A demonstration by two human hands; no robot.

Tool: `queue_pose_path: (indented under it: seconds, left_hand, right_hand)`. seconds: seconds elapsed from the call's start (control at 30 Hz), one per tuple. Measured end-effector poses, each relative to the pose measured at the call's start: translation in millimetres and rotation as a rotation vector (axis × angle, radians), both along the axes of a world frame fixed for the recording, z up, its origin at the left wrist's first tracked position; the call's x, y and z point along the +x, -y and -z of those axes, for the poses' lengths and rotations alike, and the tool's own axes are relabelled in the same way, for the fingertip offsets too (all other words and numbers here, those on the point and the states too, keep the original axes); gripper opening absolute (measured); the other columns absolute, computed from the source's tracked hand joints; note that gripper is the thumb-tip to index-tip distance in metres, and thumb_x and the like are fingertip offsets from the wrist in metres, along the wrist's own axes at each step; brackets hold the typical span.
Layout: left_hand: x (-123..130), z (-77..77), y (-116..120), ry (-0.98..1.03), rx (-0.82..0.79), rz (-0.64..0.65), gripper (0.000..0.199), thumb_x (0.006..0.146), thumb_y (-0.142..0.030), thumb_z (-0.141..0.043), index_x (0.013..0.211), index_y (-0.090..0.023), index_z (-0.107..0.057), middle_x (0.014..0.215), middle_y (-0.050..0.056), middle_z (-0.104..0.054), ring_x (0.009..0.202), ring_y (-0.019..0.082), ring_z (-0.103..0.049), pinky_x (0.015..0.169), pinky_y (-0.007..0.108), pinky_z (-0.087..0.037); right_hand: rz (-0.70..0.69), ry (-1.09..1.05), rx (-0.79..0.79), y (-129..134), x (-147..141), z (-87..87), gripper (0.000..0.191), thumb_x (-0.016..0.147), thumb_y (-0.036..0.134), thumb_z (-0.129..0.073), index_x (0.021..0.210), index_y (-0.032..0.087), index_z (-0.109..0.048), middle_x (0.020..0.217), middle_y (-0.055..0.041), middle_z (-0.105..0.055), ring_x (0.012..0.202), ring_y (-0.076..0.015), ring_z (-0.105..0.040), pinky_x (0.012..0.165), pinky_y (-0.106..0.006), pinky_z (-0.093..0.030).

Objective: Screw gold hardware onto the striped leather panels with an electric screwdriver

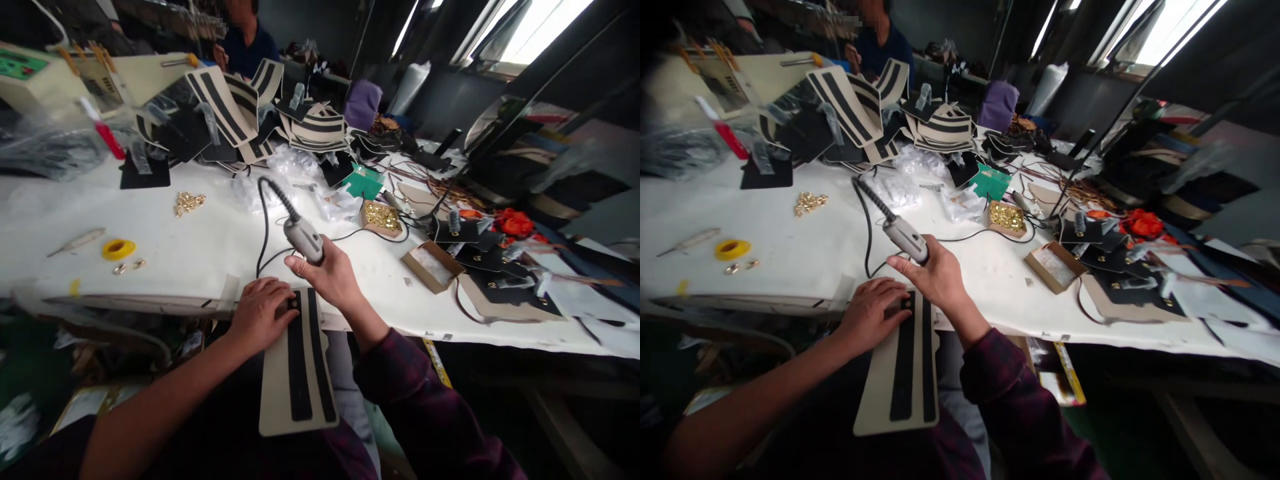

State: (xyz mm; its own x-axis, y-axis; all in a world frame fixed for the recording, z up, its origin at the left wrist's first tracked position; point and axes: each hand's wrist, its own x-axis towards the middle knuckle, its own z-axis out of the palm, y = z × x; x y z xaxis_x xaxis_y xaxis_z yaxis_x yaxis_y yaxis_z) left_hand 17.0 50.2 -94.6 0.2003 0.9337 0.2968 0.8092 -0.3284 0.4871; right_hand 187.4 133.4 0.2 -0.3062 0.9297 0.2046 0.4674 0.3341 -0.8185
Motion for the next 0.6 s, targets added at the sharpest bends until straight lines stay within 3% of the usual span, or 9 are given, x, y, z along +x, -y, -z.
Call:
queue_pose_path:
  seconds: [0.17, 0.3, 0.43, 0.5, 0.6]
  left_hand:
    - [4.0, -2.5, 0.6, -0.034, 0.045, -0.017, 0.027, 0.089, -0.032, -0.077, 0.114, -0.024, -0.069, 0.122, 0.007, -0.075, 0.122, 0.030, -0.061, 0.106, 0.049, -0.044]
    - [5.5, -1.2, 0.9, -0.089, 0.062, -0.077, 0.045, 0.087, -0.035, -0.079, 0.127, -0.021, -0.064, 0.122, 0.011, -0.073, 0.117, 0.034, -0.061, 0.101, 0.052, -0.046]
    - [4.6, 3.4, 2.7, -0.170, 0.046, -0.143, 0.054, 0.087, -0.044, -0.079, 0.133, -0.021, -0.062, 0.120, 0.012, -0.074, 0.116, 0.036, -0.062, 0.099, 0.050, -0.046]
    - [3.2, 5.7, 4.0, -0.202, 0.054, -0.143, 0.051, 0.089, -0.048, -0.076, 0.131, -0.021, -0.064, 0.116, 0.012, -0.075, 0.114, 0.037, -0.063, 0.097, 0.050, -0.045]
    - [1.4, 7.5, 6.4, -0.246, 0.087, -0.142, 0.048, 0.092, -0.052, -0.072, 0.128, -0.022, -0.066, 0.112, 0.011, -0.076, 0.110, 0.036, -0.064, 0.093, 0.048, -0.043]
  right_hand:
    - [0.113, 0.606, 0.134, -25.6, 37.3, 35.7, 0.052, 0.102, 0.054, -0.060, 0.140, 0.019, -0.063, 0.123, -0.0152, -0.071, 0.111, -0.0297, -0.065, 0.096, -0.039, -0.046]
    - [0.124, 0.781, 0.122, -40.5, 52.4, 54.2, 0.048, 0.101, 0.049, -0.064, 0.140, 0.021, -0.065, 0.127, -0.0168, -0.069, 0.122, -0.0339, -0.059, 0.104, -0.045, -0.042]
    - [0.233, 0.569, 0.163, -20.5, 69.8, 51.5, 0.051, 0.098, 0.043, -0.070, 0.143, 0.020, -0.064, 0.134, -0.0169, -0.067, 0.126, -0.0331, -0.057, 0.107, -0.047, -0.043]
    - [0.284, 0.313, 0.128, 12.6, 83.8, 50.6, 0.047, 0.097, 0.044, -0.069, 0.138, 0.020, -0.067, 0.126, -0.0145, -0.070, 0.115, -0.0286, -0.064, 0.102, -0.043, -0.048]
    - [0.335, -0.115, -0.109, 85.0, 106.1, 57.5, 0.053, 0.093, 0.058, -0.070, 0.128, 0.018, -0.070, 0.113, -0.0114, -0.073, 0.098, -0.0255, -0.070, 0.090, -0.041, -0.056]
